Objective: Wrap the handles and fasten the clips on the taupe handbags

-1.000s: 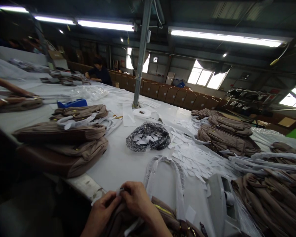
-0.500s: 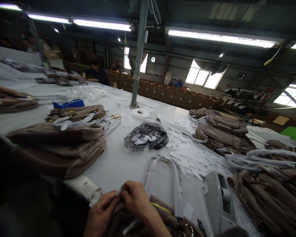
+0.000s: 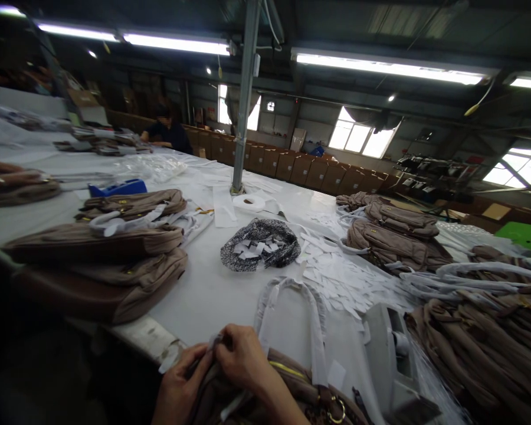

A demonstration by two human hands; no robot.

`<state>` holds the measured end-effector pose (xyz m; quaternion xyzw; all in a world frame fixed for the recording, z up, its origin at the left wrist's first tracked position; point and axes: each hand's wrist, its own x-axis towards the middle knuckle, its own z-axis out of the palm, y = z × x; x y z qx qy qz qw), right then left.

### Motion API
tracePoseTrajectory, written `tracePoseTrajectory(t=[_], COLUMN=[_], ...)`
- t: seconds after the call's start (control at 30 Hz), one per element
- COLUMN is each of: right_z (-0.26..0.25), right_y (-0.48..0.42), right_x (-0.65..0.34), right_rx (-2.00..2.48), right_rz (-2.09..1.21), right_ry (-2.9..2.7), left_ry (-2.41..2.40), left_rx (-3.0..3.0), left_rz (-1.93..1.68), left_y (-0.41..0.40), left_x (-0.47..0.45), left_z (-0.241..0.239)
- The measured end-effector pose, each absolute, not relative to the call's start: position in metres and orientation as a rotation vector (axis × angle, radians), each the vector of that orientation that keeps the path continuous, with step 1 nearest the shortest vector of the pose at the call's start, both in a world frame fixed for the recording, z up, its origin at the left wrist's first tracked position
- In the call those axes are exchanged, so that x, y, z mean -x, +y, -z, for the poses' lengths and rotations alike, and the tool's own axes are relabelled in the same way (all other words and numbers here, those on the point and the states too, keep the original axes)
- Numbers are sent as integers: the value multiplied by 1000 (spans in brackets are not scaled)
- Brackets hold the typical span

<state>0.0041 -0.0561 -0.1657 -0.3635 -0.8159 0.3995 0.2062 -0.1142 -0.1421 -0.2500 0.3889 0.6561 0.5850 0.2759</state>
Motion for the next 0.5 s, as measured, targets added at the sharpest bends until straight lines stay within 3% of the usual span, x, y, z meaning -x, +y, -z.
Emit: tracePoseTrajectory(t=[0.37, 0.5], right_z=[166, 178], right_y=[-56, -54], right_x=[0, 2], right_rx=[1183, 1282], right_rz=[-1302, -1432], right_ry=[-2010, -1883], left_ry=[1645, 1818], left_rx=[-865, -1030], left_rz=[-1538, -1619], left_y=[-143, -143], left_x=[111, 109], left_z=[246, 253])
